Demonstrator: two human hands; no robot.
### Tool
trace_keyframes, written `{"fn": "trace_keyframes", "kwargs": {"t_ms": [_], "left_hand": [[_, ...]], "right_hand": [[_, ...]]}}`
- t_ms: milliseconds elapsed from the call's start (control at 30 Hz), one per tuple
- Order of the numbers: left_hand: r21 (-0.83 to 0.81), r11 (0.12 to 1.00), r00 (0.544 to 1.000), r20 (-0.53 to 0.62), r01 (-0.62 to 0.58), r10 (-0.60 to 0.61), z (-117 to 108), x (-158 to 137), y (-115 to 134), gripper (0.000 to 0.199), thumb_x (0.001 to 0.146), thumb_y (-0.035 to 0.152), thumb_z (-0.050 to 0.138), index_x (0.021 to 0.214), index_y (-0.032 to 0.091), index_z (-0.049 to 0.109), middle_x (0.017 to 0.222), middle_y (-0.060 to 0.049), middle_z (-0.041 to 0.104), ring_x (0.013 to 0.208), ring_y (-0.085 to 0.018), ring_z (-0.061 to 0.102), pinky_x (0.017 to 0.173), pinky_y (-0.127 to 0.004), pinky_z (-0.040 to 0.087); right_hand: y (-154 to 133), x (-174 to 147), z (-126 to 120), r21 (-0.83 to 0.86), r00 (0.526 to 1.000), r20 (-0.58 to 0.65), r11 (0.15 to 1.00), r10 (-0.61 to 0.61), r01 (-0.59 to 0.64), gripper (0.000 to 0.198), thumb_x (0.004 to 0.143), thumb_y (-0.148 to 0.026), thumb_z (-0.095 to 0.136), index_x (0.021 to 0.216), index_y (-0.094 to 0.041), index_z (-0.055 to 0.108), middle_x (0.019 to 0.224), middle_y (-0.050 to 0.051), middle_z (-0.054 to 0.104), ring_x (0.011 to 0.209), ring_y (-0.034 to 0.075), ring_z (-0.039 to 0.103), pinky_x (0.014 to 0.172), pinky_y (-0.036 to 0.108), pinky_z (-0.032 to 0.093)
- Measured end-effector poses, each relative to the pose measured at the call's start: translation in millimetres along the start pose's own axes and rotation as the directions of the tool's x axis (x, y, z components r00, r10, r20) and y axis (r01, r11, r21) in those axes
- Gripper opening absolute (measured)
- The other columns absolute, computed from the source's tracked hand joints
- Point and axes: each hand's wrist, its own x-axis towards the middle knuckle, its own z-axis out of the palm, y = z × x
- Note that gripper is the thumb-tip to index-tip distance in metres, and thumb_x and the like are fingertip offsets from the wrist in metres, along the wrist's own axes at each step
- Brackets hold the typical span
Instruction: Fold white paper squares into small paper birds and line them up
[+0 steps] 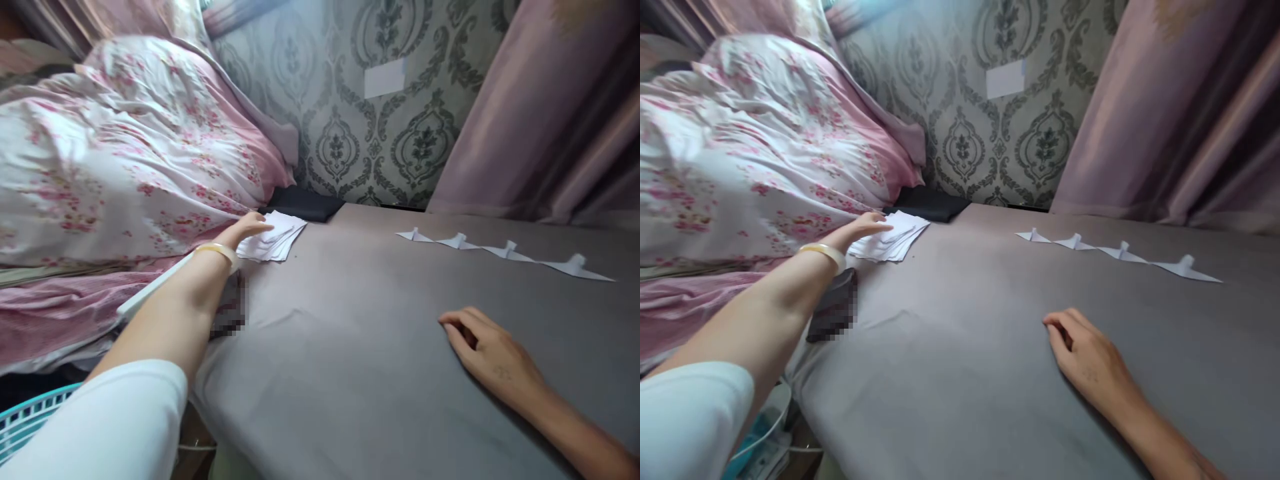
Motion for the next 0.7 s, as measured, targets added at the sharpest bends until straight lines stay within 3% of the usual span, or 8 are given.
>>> {"fn": "trace_keyframes", "kwargs": {"t_ms": [100,267,700], "left_hand": [[0.071,0.995,0.997,0.025,0.076,-0.077,11,11,7,0.056,0.062,0.040,0.076,0.107,0.010,0.063,0.109,-0.015,0.068,0.112,-0.032,0.059,0.086,-0.030,0.045],[0.150,0.979,0.986,0.076,0.139,-0.151,18,18,15,0.060,0.059,0.049,0.078,0.103,0.011,0.064,0.108,-0.016,0.068,0.102,-0.034,0.063,0.075,-0.033,0.047],[0.124,0.985,0.984,0.115,0.119,-0.133,12,28,6,0.075,0.050,0.050,0.081,0.111,0.012,0.059,0.125,-0.021,0.060,0.108,-0.036,0.058,0.080,-0.035,0.046]], "right_hand": [[6,2,3,-0.002,1.000,-0.006,1.000,-0.010,0.010,0.024,0.087,-0.042,0.047,0.092,-0.028,0.065,0.093,0.001,0.066,0.067,0.015,0.060,0.063,0.029,0.047],[9,4,5,0.004,1.000,-0.001,1.000,-0.019,0.019,0.026,0.087,-0.045,0.046,0.091,-0.028,0.065,0.095,0.002,0.066,0.074,0.017,0.064,0.066,0.029,0.049],[8,5,5,0.030,0.994,-0.056,0.995,-0.091,0.093,0.027,0.084,-0.047,0.048,0.086,-0.027,0.067,0.092,0.006,0.069,0.073,0.021,0.067,0.061,0.031,0.053]]}}
